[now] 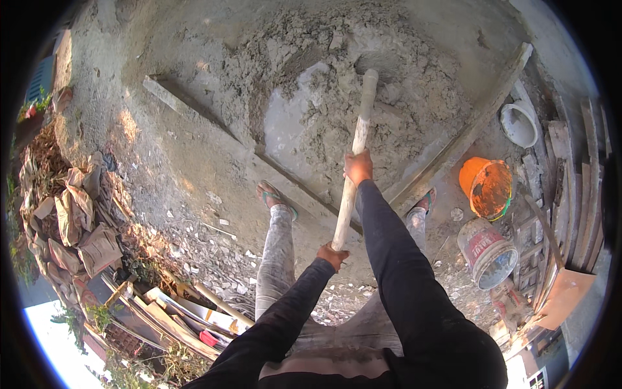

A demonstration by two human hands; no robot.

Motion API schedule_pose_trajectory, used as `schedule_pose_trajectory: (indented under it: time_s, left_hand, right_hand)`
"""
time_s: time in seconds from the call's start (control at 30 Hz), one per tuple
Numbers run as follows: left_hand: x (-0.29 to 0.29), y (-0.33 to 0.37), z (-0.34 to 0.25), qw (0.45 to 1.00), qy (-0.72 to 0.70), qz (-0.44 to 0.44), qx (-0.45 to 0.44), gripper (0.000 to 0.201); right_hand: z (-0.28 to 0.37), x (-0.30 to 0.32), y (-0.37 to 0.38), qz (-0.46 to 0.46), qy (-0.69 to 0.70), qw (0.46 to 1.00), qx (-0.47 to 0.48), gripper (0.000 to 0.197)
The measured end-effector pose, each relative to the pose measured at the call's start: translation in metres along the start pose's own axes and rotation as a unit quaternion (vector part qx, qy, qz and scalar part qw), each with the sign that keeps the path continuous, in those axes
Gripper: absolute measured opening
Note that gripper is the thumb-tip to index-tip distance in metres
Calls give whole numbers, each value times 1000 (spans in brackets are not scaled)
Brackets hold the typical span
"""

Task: The person carries buckets of wet concrete to a workstation, then uses a hoe to mix concrete and water on the ground.

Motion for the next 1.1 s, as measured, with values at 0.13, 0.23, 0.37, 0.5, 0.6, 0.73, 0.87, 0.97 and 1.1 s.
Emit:
schedule_pose_trajectory:
  time_s: [0.13, 0.23, 0.37, 0.5, 0.6, 0.73, 0.87, 0.97, 1.1]
  left_hand:
    - [-13, -83, 63, 999, 35, 25, 32, 46]
    - [-43, -131, 97, 999, 13, 29, 43, 44]
    - [-16, -76, 55, 997, -24, -35, -56, 42]
    - [37, 36, -86, 985, -55, -95, -133, 31]
    - [-3, 70, -106, 971, -230, -36, -51, 23]
    - [-111, 19, -53, 881, -461, 62, 91, 25]
    - [-119, -79, 30, 960, -210, 111, 149, 27]
    - [-113, -124, 36, 993, -41, 90, 60, 36]
    - [-85, -79, -55, 987, 38, 47, -151, 36]
  right_hand:
    - [-52, 5, -98, 43, 100, 994, -25, 27]
    - [-12, 36, -190, 46, 76, 996, 15, 30]
    - [85, 34, -209, 50, 79, 989, 112, 33]
    - [212, -15, -77, 11, -39, 966, 256, 39]
    - [190, -55, 4, 108, -106, 977, 148, 45]
    - [74, -32, 12, 102, -215, 968, 75, 51]
    - [-9, 28, -71, 74, -126, 988, 55, 42]
    - [22, 105, -152, 85, 56, 995, -15, 36]
    - [76, 190, -144, -60, 178, 976, 108, 30]
Point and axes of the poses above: each hand's wrist, its own y-axis towards the middle knuckle, its own x-axis out of the back of the hand, z = x × y, the point moved 9 cm from there along y, towards the middle knuckle, and after that the axes turned 1 degree about -x, right-handed, at the moved point
